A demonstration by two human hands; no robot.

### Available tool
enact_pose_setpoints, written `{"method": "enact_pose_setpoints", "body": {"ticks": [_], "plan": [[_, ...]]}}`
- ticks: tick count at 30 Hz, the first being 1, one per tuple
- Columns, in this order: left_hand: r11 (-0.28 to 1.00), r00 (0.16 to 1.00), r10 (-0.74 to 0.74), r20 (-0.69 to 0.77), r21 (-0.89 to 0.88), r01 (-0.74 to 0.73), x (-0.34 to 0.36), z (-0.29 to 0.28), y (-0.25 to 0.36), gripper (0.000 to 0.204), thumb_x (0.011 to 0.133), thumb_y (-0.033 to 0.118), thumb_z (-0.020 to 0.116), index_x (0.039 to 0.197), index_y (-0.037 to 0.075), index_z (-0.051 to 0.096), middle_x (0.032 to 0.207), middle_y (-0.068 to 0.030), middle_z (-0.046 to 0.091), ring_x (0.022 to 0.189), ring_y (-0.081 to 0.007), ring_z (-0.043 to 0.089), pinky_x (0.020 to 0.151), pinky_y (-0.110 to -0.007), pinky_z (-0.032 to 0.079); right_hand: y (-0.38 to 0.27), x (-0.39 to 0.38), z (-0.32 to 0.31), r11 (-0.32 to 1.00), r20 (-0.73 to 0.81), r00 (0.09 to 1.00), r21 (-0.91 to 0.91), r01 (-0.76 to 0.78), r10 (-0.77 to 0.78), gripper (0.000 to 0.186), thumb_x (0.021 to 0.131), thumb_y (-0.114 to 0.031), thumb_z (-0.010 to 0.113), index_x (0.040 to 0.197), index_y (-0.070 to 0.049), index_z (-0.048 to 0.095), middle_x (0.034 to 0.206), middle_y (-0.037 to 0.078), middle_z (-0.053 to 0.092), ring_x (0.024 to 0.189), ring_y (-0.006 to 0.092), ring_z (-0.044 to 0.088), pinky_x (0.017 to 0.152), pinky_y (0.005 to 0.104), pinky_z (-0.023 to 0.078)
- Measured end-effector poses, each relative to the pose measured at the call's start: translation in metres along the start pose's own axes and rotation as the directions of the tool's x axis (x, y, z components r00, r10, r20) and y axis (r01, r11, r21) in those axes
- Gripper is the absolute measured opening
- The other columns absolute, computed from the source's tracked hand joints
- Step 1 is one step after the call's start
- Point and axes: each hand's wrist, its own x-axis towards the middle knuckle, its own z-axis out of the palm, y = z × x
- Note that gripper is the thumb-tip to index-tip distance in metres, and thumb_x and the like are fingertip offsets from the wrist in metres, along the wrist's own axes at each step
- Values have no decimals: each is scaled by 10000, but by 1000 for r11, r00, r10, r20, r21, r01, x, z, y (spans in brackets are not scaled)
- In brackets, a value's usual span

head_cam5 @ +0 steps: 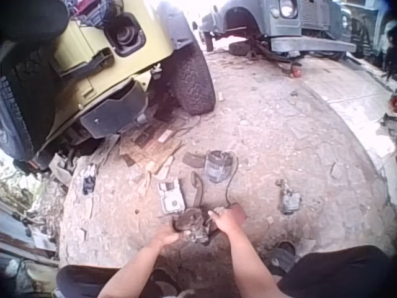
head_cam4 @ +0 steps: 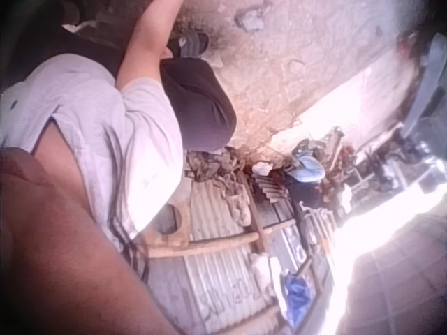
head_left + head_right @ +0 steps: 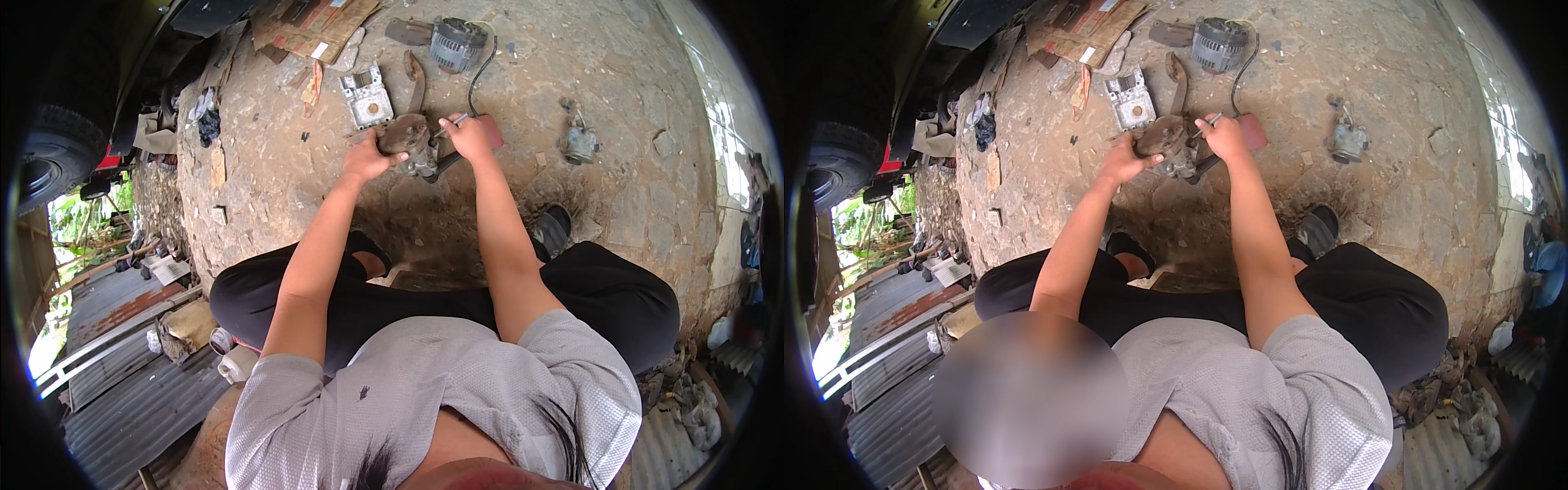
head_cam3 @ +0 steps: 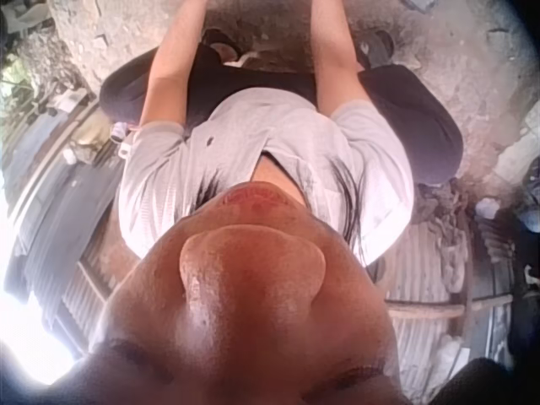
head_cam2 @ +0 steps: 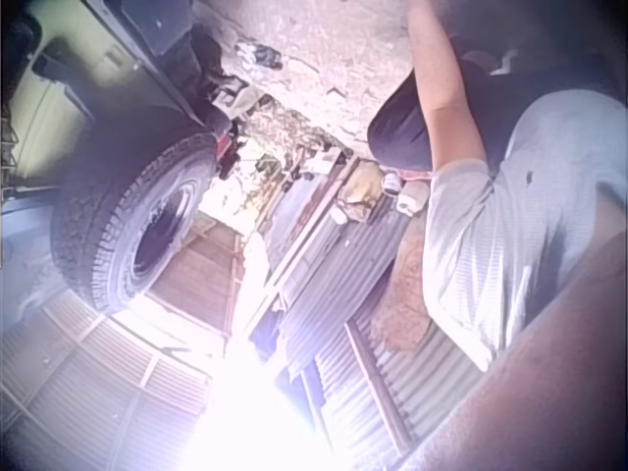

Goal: The person sits on the ground and uses a screwdriver to loosen and remove bolts from a mechanical part. They then use a sanding block to clean the surface of the part.

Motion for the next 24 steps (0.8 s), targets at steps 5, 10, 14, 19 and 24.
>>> {"method": "enact_pose_setpoints", "body": {"ticks": [5,10,14,19,24], "plan": [[1000,1000,-1,9,3,1,1,-1,3,1032,762,668,844,1501,58,462,1388,-221,676,1308,-379,638,1097,-452,504,3,2,2,1000,-34,999,-1,5,-5,368,995,-382,703,934,-20,730,819,212,726,858,430,706,776,488,536],[1000,1000,-6,0,21,6,0,-2,3,1035,765,672,840,1509,61,458,1392,-220,675,1314,-376,635,1099,-452,504,7,7,2,992,-65,996,-114,46,-54,393,1009,-423,696,959,-36,745,768,124,744,765,300,738,727,435,543],[1000,1000,2,2,12,-2,0,-2,3,1042,767,666,844,1515,55,452,1394,-223,673,1315,-375,635,1098,-451,506,10,3,5,1000,15,1000,-14,18,-18,392,1008,-427,693,945,-44,749,736,119,728,746,309,728,719,435,540],[1000,1000,2,10,8,-2,-1,-3,4,1041,767,650,855,1513,46,451,1387,-226,676,1311,-373,638,1095,-447,508,3,-1,5,996,-19,999,-84,40,-42,355,999,-368,701,966,-18,750,825,184,745,850,390,735,764,470,545],[1000,1000,4,8,6,-4,-2,-4,8,1042,759,653,859,1504,45,459,1381,-227,679,1307,-377,639,1097,-446,506,8,4,6,994,-32,996,-86,75,-78,386,1011,-423,686,929,-52,757,731,120,717,727,317,711,703,446,529]]}}
